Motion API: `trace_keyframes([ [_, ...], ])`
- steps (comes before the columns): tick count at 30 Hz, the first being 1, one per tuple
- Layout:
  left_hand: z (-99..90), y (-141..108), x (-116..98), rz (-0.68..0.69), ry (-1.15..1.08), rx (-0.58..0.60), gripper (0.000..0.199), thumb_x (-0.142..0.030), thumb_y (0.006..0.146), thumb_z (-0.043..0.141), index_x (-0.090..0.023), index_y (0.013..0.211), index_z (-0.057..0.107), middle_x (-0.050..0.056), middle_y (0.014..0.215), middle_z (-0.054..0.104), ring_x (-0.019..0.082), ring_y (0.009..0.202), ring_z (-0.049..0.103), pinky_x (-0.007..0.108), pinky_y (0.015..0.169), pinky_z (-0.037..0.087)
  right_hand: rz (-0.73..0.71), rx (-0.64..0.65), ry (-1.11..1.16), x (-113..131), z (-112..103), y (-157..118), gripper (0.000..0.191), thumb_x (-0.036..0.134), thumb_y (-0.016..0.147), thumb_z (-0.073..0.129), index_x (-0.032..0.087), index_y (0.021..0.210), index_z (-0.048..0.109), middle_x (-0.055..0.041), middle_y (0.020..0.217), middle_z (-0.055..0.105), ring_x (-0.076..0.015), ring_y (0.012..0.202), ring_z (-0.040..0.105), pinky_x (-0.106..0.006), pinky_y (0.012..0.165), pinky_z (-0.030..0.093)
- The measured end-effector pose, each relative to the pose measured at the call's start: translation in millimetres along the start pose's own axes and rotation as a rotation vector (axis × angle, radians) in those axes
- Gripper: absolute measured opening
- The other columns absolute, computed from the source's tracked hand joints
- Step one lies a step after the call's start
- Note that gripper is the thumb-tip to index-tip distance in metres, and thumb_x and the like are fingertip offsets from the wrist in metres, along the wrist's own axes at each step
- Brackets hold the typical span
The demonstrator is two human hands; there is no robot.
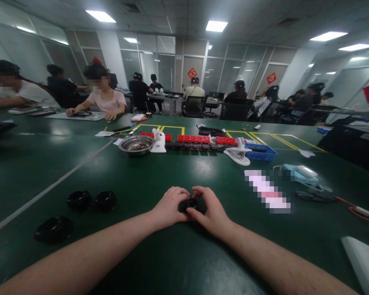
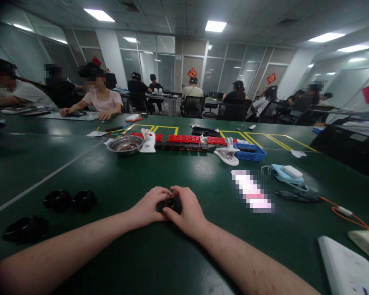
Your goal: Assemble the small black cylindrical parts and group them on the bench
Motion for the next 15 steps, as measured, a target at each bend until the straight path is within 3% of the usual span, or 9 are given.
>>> trace_keyframes([
  [4, 1.3, 0, 3, -0.017, -0.012, -0.011, 0.041, -0.036, 0.061, 0.069, -0.017, 0.096, 0.059, 0.006, 0.104, 0.055, 0.024, 0.098, 0.047, 0.038, 0.088, 0.036, -0.087, 0.067, 0.049, 9, 2, -1, 0.049, 0.013, 0.071, 0.051, 0.020, 0.117, 0.036, -0.0084, 0.104, 0.054, -0.0222, 0.098, 0.051, -0.040, 0.085, 0.042],
  [7, 1.6, -1, 3, -0.005, -0.009, -0.014, 0.037, -0.035, 0.060, 0.070, -0.016, 0.090, 0.060, 0.006, 0.105, 0.055, 0.024, 0.099, 0.046, 0.038, 0.090, 0.035, -0.120, 0.055, 0.049, 12, 0, -1, 0.053, 0.016, 0.070, 0.053, 0.019, 0.120, 0.034, -0.0104, 0.113, 0.049, -0.0237, 0.104, 0.047, -0.042, 0.089, 0.039],
  [11, 1.2, -1, 2, 0.007, -0.002, -0.001, 0.033, -0.036, 0.061, 0.069, -0.017, 0.086, 0.060, 0.006, 0.102, 0.056, 0.023, 0.097, 0.047, 0.037, 0.088, 0.036, -0.025, -0.021, -0.004, 4, -3, 0, 0.047, 0.021, 0.069, 0.059, 0.019, 0.112, 0.040, -0.0088, 0.099, 0.053, -0.0237, 0.093, 0.052, -0.042, 0.082, 0.043],
  [15, 1.2, 0, 3, -0.005, -0.007, 0.001, 0.038, -0.039, 0.061, 0.069, -0.019, 0.093, 0.059, 0.005, 0.101, 0.056, 0.023, 0.096, 0.047, 0.038, 0.087, 0.037, -0.048, 0.031, 0.035, 5, 0, -1, 0.043, 0.016, 0.071, 0.053, 0.020, 0.112, 0.040, -0.0074, 0.097, 0.055, -0.0219, 0.092, 0.053, -0.041, 0.082, 0.043],
])
Point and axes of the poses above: each hand's wrist, its own y-axis towards the middle knuckle, its own z-axis out of the palm, x = y × z, the point moved 7 cm from there along y, towards the middle knuckle
